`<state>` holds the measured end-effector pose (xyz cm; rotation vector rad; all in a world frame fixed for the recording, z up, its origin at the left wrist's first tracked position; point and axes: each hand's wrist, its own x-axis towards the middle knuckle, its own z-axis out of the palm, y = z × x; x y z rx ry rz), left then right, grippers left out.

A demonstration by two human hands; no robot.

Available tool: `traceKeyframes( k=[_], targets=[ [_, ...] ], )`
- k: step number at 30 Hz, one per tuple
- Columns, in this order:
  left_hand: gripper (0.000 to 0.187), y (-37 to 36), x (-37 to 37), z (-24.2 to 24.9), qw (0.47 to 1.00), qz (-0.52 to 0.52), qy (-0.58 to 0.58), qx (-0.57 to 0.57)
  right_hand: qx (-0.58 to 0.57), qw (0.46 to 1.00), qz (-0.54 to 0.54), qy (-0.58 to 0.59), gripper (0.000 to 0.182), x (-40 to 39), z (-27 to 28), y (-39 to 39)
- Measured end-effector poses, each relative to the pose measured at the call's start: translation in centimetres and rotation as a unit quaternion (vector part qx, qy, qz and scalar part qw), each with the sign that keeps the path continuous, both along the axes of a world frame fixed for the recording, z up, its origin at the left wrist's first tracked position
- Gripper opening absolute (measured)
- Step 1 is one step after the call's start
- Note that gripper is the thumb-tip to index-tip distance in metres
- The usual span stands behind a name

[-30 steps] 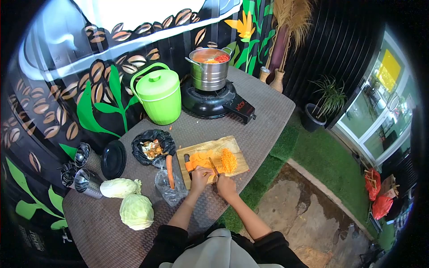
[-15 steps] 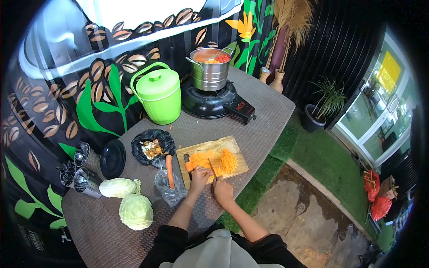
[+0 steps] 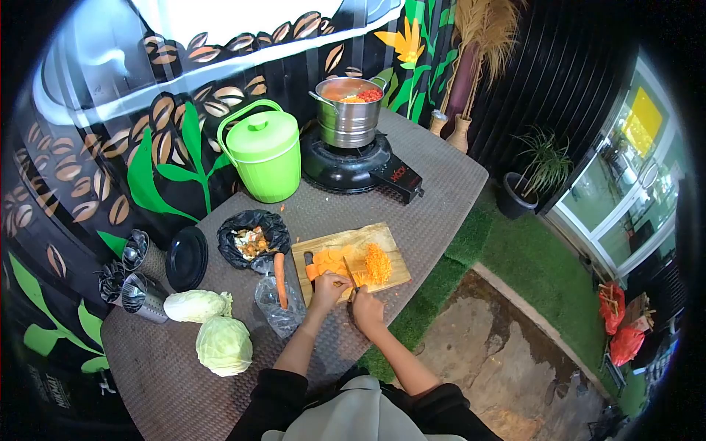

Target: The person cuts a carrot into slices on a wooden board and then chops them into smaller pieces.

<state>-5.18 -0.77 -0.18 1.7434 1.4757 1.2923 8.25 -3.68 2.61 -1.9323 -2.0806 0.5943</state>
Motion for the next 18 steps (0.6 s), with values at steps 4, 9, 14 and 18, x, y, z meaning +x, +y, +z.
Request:
traceKeyframes(
  k=[4, 9, 14, 18],
  targets=[
    [0.013, 0.0, 0.0, 0.2, 1.000, -0.003, -0.002, -0.004, 0.022, 0.999, 0.037, -0.015, 0.033, 0.9, -0.1, 0.9],
    [0.011, 0.2, -0.5, 0.1, 1.000, -0.026, 0.007, -0.010, 0.022, 0.999, -0.018, -0.022, 0.031, -0.5, -0.8, -0.6],
    [0.010, 0.2, -0.4, 0.3, 0.999, -0.032, 0.034, 0.002, -0.007, 1.000, 0.011, 0.002, 0.037, 0.6, 0.0, 0.6],
    [0.011, 0.1, 0.0, -0.4, 0.998, -0.009, 0.037, 0.048, -0.053, 0.997, 0.055, 0.015, 0.039, 2.2, 2.1, 1.1]
  ],
)
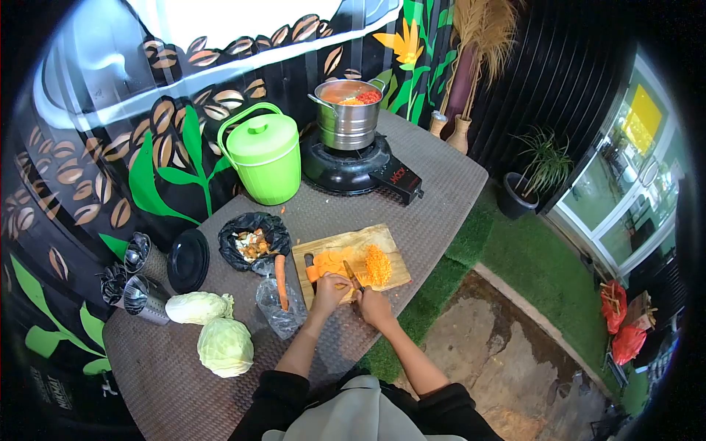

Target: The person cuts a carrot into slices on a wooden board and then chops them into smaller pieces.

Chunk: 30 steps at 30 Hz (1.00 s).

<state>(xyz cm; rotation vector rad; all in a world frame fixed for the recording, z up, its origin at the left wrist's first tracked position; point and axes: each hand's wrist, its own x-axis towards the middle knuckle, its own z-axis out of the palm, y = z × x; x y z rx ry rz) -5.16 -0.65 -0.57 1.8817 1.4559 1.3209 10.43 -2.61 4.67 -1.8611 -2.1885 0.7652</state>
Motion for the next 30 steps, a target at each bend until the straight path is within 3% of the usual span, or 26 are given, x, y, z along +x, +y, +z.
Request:
traceKeyframes(
  k=[7, 13, 21, 30],
  targets=[
    [0.014, 0.3, 0.6, -0.4, 0.999, 0.026, -0.009, 0.022, 0.023, 0.999, -0.017, 0.027, 0.042, 2.2, -0.5, -0.5],
    [0.017, -0.6, 1.8, 1.6, 0.994, 0.041, -0.050, -0.087, 0.068, 0.993, -0.056, 0.081, 0.040, 3.3, -1.0, -0.8],
    [0.043, -0.9, 5.5, 1.4, 0.975, 0.184, -0.002, -0.124, 0.118, 0.990, -0.063, 0.048, 0.035, 4.1, -0.1, -1.7],
    [0.032, 0.7, 6.8, 2.4, 0.968, 0.193, 0.097, -0.129, 0.126, 0.986, -0.070, 0.088, 0.040, 4.7, -0.7, -1.9]
  ],
)
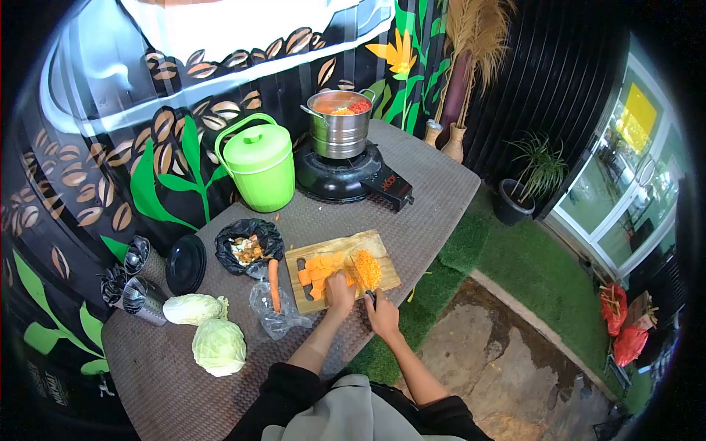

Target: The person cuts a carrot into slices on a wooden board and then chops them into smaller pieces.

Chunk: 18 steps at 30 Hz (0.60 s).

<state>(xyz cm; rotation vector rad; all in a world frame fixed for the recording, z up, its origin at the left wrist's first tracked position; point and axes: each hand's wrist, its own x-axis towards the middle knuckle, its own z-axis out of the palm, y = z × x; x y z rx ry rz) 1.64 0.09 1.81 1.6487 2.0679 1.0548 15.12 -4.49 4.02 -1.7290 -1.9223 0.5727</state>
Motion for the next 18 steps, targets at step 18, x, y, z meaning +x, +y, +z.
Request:
traceKeyframes(
  k=[18],
  targets=[
    [0.037, 1.1, -4.0, 0.6, 0.967, -0.229, -0.103, -0.045, -0.030, 0.999, -0.005, 0.033, 0.037, 0.5, -0.1, 0.0]
  ],
)
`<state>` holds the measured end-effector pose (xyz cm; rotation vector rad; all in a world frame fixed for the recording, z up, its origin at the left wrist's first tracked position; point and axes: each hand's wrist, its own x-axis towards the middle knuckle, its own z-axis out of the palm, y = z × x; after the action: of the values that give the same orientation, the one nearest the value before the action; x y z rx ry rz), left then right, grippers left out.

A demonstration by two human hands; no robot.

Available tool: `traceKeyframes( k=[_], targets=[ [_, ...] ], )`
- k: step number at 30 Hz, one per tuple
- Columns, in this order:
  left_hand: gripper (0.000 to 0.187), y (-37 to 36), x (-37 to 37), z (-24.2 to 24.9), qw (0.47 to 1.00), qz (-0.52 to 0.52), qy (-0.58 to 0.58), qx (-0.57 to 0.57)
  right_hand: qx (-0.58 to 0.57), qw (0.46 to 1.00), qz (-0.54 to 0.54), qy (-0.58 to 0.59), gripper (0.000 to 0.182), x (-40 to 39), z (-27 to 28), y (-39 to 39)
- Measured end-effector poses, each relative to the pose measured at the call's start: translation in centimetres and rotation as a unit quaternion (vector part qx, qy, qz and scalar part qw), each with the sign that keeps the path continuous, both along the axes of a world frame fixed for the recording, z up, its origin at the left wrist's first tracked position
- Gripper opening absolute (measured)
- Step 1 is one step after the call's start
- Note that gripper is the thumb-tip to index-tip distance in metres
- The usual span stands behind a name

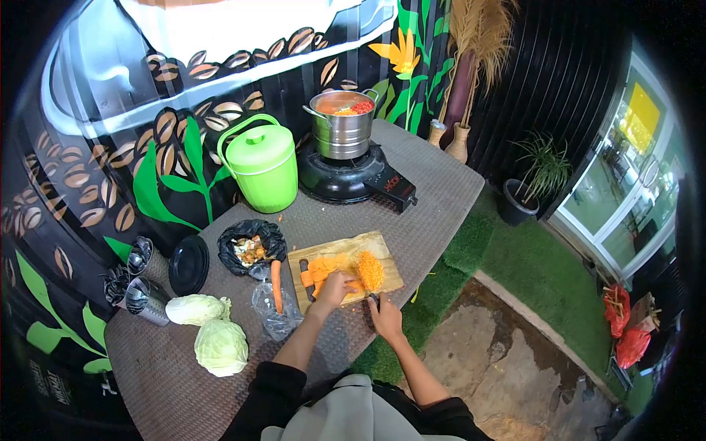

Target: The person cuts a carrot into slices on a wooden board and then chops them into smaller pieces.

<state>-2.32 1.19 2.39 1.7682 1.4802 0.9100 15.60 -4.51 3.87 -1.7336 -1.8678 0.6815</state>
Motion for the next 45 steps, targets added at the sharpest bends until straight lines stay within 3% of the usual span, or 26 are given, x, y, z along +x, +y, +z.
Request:
traceKeyframes(
  k=[3, 6, 9, 15, 20, 25, 30, 33, 37, 40, 45],
  targets=[
    [0.041, -0.4, -0.4, -0.7, 0.994, 0.022, 0.047, 0.093, -0.001, 1.000, 0.011, -0.001, 0.037, 0.0, -0.5, 0.3],
    [0.044, -2.3, 0.0, 0.6, 0.989, 0.097, 0.080, 0.070, -0.010, 0.999, 0.029, -0.020, 0.039, 0.0, -1.0, 0.5],
    [0.039, -2.7, 0.0, -1.3, 0.988, 0.111, 0.067, 0.080, -0.004, 0.999, 0.030, -0.014, 0.041, -0.1, -1.2, 0.6],
    [0.023, -1.9, 0.5, -1.6, 0.990, 0.096, 0.060, 0.086, -0.023, 0.998, 0.031, -0.045, 0.041, 0.1, 0.5, 1.3],
    [0.023, -0.6, 0.5, -3.2, 0.990, 0.097, 0.062, 0.081, 0.006, 0.998, 0.044, -0.051, 0.040, 0.0, -1.0, 1.1],
    [0.027, -1.7, 0.7, -1.2, 0.995, 0.063, 0.074, 0.038, -0.008, 0.999, 0.038, -0.035, 0.040, -0.2, -1.0, 1.1],
    [0.031, -2.2, 0.9, -1.1, 0.985, 0.078, 0.100, 0.119, -0.002, 0.999, 0.038, -0.028, 0.040, -0.2, -1.0, 0.9],
    [0.026, -1.9, 0.9, -1.2, 0.994, 0.105, 0.014, 0.037, 0.008, 0.999, 0.045, -0.023, 0.040, -0.1, -0.9, 0.9],
    [0.022, -2.0, 1.0, -0.2, 0.994, 0.109, 0.017, 0.023, -0.022, 0.999, 0.049, -0.008, 0.041, -0.2, -0.1, 1.4],
    [0.020, -1.8, 0.9, -1.1, 0.992, 0.113, -0.006, 0.048, -0.028, 0.996, 0.050, -0.064, 0.041, -0.6, 0.6, 1.5],
    [0.015, -2.0, 0.5, -1.6, 0.978, 0.054, 0.070, 0.188, -0.028, 0.986, 0.069, -0.152, 0.037, -1.6, 0.9, 1.6]
  ],
)
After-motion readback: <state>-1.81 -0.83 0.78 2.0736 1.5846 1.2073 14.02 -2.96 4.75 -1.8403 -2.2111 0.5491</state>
